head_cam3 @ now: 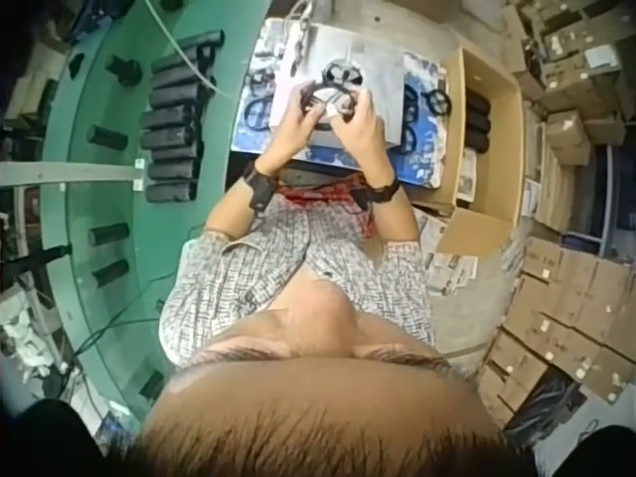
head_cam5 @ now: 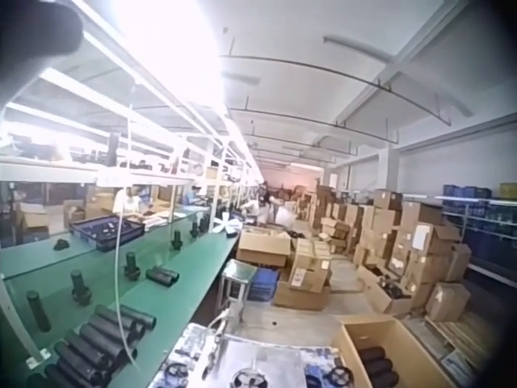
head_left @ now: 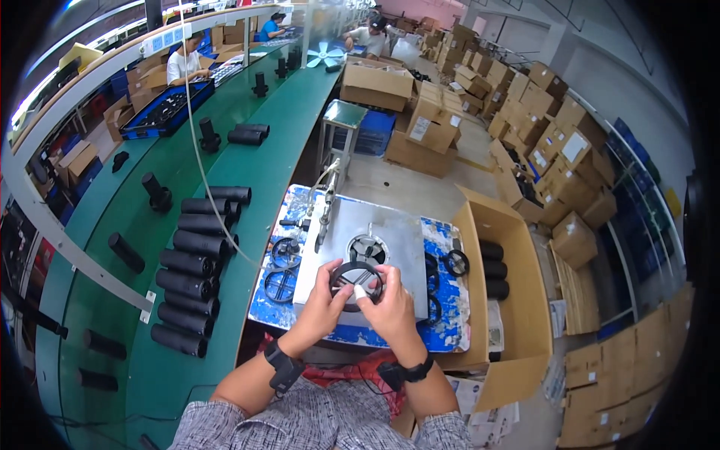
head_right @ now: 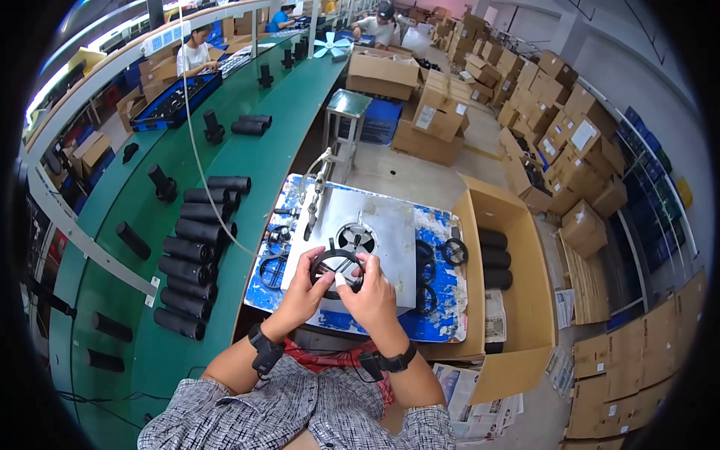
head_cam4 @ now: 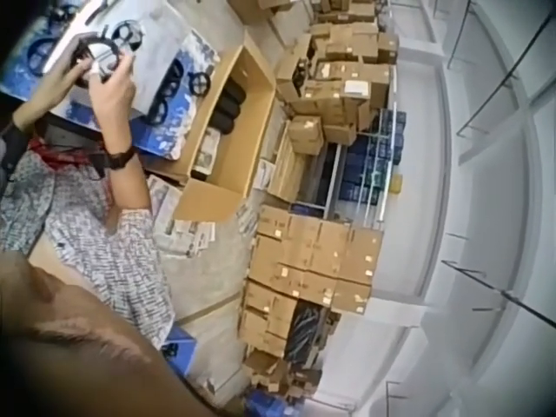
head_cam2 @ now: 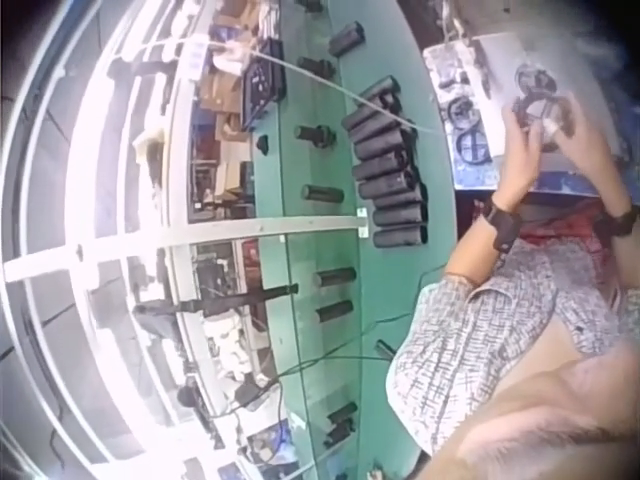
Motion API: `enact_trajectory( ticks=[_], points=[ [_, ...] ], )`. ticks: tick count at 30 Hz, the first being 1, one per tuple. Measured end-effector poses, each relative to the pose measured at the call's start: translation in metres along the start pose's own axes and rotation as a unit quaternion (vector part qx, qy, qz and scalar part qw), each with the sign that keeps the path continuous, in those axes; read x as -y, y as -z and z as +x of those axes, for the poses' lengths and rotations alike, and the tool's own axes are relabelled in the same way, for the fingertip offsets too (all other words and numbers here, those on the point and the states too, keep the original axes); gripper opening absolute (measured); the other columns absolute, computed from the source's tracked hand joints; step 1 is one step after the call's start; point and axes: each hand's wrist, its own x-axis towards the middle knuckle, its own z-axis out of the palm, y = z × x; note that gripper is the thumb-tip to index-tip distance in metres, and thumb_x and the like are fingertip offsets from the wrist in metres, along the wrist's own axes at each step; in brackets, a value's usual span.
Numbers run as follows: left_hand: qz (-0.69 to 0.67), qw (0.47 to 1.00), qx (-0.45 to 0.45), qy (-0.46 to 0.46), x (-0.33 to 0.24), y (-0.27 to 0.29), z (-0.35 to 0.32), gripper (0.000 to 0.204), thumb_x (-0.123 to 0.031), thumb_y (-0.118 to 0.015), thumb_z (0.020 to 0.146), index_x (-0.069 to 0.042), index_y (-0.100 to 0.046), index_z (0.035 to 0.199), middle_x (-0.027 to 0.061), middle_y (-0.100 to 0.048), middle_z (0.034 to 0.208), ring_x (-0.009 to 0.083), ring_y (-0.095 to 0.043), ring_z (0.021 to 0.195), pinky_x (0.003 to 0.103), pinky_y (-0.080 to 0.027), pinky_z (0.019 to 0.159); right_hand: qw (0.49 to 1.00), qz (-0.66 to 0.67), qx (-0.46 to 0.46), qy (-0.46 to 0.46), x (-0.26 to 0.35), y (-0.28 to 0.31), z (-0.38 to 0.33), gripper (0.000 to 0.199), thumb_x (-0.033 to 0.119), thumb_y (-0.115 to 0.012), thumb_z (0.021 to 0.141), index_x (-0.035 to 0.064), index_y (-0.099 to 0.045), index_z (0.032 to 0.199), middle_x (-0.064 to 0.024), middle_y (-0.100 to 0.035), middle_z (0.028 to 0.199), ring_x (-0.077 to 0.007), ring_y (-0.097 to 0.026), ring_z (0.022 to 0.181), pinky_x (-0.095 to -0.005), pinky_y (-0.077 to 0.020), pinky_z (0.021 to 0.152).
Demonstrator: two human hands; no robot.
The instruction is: The person picks up a fan guard, places it onto a machine, and fits a cylindrical housing over it. They then press the assembly together and place the completed unit into a cardboard box.
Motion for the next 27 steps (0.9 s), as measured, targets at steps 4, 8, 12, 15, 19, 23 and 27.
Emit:
enact_trajectory(
  ticks=[4,8,12,15,19,23,27],
  points=[
    [0.106,0.989,-0.047,-0.087,0.028,-0.013,0.033,0.043,-0.010,-0.070,0.102,0.001,-0.050,0.138,0.0149,-0.066,0.116,0.0245,-0.067,0.108,0.036,-0.050,0.097,0.997,-0.079,0.015,-0.002,-0.010,0.006,0.032,0.056,0.024,-0.078,0.086,0.0011,-0.051,0.129,-0.0222,-0.072,0.100,-0.0458,-0.072,0.091,-0.0548,-0.0581,0.081],
    [0.239,0.964,-0.044,-0.107,0.044,-0.018,0.076,0.042,-0.016,-0.074,0.097,-0.004,-0.054,0.132,0.0184,-0.065,0.120,0.0317,-0.066,0.107,0.045,-0.044,0.099,0.986,-0.149,0.022,-0.072,-0.030,-0.006,0.063,0.054,0.026,-0.078,0.086,-0.0008,-0.052,0.126,-0.0268,-0.072,0.103,-0.0490,-0.072,0.096,-0.0577,-0.0576,0.084],
    [0.283,0.958,-0.021,-0.029,0.048,-0.021,0.112,0.039,-0.023,-0.077,0.093,-0.009,-0.059,0.125,0.0187,-0.064,0.124,0.0353,-0.064,0.106,0.050,-0.039,0.095,0.973,-0.214,0.009,-0.090,-0.055,-0.017,0.091,0.050,0.026,-0.077,0.085,-0.0008,-0.056,0.123,-0.0289,-0.071,0.109,-0.0492,-0.070,0.103,-0.0570,-0.0573,0.090],
    [0.341,0.938,-0.055,-0.020,0.051,-0.025,0.120,0.036,-0.026,-0.077,0.092,-0.012,-0.062,0.121,0.0179,-0.064,0.124,0.0360,-0.064,0.105,0.052,-0.039,0.089,0.969,-0.233,0.016,-0.085,-0.064,-0.024,0.102,0.049,0.027,-0.076,0.086,-0.0009,-0.060,0.122,-0.0295,-0.069,0.114,-0.0494,-0.069,0.107,-0.0566,-0.0565,0.093],
    [0.489,0.856,-0.147,-0.082,0.044,-0.031,0.109,0.033,-0.031,-0.078,0.092,-0.012,-0.067,0.118,0.0117,-0.066,0.115,0.0322,-0.063,0.102,0.050,-0.039,0.091,0.967,-0.228,0.048,-0.098,-0.070,-0.017,0.105,0.053,0.029,-0.077,0.086,-0.0019,-0.064,0.126,-0.0296,-0.066,0.122,-0.0495,-0.068,0.110,-0.0556,-0.0554,0.098],
    [0.498,0.855,-0.118,-0.088,0.040,-0.020,0.104,0.026,-0.031,-0.077,0.093,-0.013,-0.071,0.110,0.0109,-0.065,0.109,0.0328,-0.063,0.104,0.050,-0.040,0.088,0.973,-0.195,0.084,-0.088,-0.064,-0.009,0.103,0.068,0.035,-0.080,0.083,-0.0025,-0.062,0.136,-0.0281,-0.062,0.130,-0.0481,-0.067,0.113,-0.0514,-0.0551,0.101],
    [0.490,0.865,-0.051,-0.096,0.039,0.026,0.094,0.020,-0.028,-0.073,0.095,-0.013,-0.072,0.108,0.0129,-0.064,0.115,0.0351,-0.060,0.110,0.050,-0.041,0.089,0.978,-0.175,0.106,-0.052,-0.067,-0.004,0.095,0.087,0.042,-0.085,0.077,-0.0036,-0.056,0.146,-0.0252,-0.056,0.137,-0.0462,-0.066,0.117,-0.0484,-0.0552,0.103]
  ],
)
